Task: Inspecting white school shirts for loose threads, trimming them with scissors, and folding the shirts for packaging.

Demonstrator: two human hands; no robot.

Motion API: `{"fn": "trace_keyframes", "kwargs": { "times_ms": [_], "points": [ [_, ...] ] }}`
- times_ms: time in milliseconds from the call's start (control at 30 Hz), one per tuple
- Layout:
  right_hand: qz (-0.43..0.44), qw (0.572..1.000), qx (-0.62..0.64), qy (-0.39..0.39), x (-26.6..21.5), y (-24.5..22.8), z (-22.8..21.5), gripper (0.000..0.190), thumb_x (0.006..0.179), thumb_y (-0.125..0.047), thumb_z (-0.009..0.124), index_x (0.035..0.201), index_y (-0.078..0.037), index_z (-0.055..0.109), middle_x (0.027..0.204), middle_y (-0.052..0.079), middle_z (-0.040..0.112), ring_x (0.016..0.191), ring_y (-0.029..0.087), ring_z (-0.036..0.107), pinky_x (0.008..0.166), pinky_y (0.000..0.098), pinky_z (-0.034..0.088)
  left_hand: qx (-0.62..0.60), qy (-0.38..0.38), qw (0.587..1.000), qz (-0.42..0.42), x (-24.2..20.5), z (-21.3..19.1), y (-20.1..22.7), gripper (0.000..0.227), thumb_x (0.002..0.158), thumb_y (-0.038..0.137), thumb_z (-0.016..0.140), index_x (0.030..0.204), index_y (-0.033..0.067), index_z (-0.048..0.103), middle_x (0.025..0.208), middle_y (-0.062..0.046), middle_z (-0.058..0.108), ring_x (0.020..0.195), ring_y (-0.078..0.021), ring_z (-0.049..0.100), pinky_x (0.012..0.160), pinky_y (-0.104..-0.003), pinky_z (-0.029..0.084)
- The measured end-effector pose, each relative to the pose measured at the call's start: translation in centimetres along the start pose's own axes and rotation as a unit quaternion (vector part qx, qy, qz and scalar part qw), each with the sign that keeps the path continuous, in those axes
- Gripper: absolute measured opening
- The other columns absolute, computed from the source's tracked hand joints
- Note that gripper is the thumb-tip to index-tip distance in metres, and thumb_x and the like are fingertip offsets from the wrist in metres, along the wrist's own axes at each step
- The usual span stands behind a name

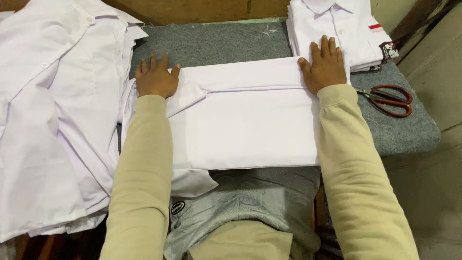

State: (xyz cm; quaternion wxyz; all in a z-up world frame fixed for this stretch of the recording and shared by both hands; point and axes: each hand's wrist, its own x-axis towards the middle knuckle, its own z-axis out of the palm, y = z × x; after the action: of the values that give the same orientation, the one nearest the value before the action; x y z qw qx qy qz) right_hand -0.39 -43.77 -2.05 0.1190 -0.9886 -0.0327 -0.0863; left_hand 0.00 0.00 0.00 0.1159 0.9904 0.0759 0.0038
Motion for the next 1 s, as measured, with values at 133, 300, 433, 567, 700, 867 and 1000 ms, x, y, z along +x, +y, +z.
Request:
{"fn": "trace_keyframes", "kwargs": {
  "times_ms": [133, 300, 433, 567, 700, 867, 1000],
  "points": [
    [0.008, 1.0, -0.027, 0.005, -0.2, -0.3, 0.2, 0.073, 0.106, -0.051, 0.02, 0.163, -0.005, 0.025, 0.171, 0.021, 0.01, 0.157, 0.034, 0.0, 0.126, 0.0506, -0.002, 0.035, -0.06, 0.997, -0.035, 0.1, -0.1, 0.0, 0.075, 0.1, 0.063, 0.013, 0.166, 0.0274, 0.013, 0.173, -0.011, 0.006, 0.159, -0.0358, 0.006, 0.125, -0.053, 0.008],
    [0.02, 1.0, -0.014, -0.014, -0.8, -0.9, -0.6, 0.076, 0.104, -0.052, 0.017, 0.164, -0.006, 0.021, 0.172, 0.019, 0.007, 0.157, 0.031, -0.003, 0.125, 0.0495, -0.006, 0.0, -0.041, 0.999, -0.029, -0.9, -0.4, 0.3, 0.078, 0.099, 0.066, 0.018, 0.165, 0.0246, 0.017, 0.172, -0.013, 0.008, 0.158, -0.0373, 0.007, 0.124, -0.054, 0.008],
    [-0.002, 1.0, -0.008, 0.011, -0.2, 0.0, 0.3, 0.076, 0.105, -0.052, 0.02, 0.163, -0.004, 0.025, 0.171, 0.022, 0.011, 0.157, 0.035, 0.0, 0.124, 0.052, -0.005, -0.018, 0.154, 0.982, 0.103, -0.7, 0.6, -0.8, 0.063, 0.11, 0.042, 0.044, 0.161, 0.0095, 0.029, 0.164, -0.021, 0.032, 0.151, -0.0446, 0.019, 0.118, -0.064, 0.016],
    [-0.094, 0.988, -0.017, 0.118, 0.4, 0.1, 0.6, 0.047, 0.111, -0.031, 0.045, 0.146, 0.0, 0.052, 0.158, 0.027, 0.044, 0.149, 0.047, 0.028, 0.117, 0.067, 0.01, -0.008, 0.235, 0.958, 0.166, -1.7, 0.5, 0.2, 0.059, 0.108, 0.037, 0.05, 0.158, 0.0096, 0.039, 0.162, -0.021, 0.038, 0.149, -0.044, 0.025, 0.116, -0.065, 0.016],
    [-0.206, 0.956, -0.028, 0.208, -0.4, -2.9, 1.4, 0.025, 0.105, -0.017, 0.06, 0.12, 0.001, 0.07, 0.124, 0.019, 0.066, 0.116, 0.037, 0.058, 0.106, 0.0549, 0.038, -0.077, 0.276, 0.903, 0.319, -3.9, 0.8, 4.4, 0.041, 0.102, 0.022, 0.061, 0.141, 0.008, 0.059, 0.142, -0.016, 0.059, 0.132, -0.0388, 0.046, 0.108, -0.062, 0.026],
    [-0.216, 0.966, -0.097, 0.102, 1.2, -3.8, 5.7, 0.03, 0.098, -0.03, 0.061, 0.122, -0.014, 0.069, 0.126, 0.009, 0.067, 0.122, 0.032, 0.065, 0.104, 0.0497, 0.048, -0.161, 0.225, 0.803, 0.528, -14.0, 2.2, 15.0, 0.034, 0.092, 0.029, 0.073, 0.124, 0.022, 0.068, 0.116, -0.005, 0.067, 0.106, -0.0283, 0.066, 0.089, -0.045, 0.051],
    [-0.179, 0.983, -0.024, 0.026, 0.9, -4.9, 3.3, 0.031, 0.106, -0.032, 0.048, 0.127, -0.014, 0.061, 0.13, 0.012, 0.06, 0.128, 0.037, 0.057, 0.103, 0.0495, 0.046, -0.323, 0.076, 0.709, 0.622, -25.5, 2.8, 20.0, 0.032, 0.103, 0.042, 0.056, 0.124, 0.0177, 0.062, 0.111, -0.014, 0.063, 0.096, -0.0386, 0.069, 0.083, -0.05, 0.057]
  ]
}}
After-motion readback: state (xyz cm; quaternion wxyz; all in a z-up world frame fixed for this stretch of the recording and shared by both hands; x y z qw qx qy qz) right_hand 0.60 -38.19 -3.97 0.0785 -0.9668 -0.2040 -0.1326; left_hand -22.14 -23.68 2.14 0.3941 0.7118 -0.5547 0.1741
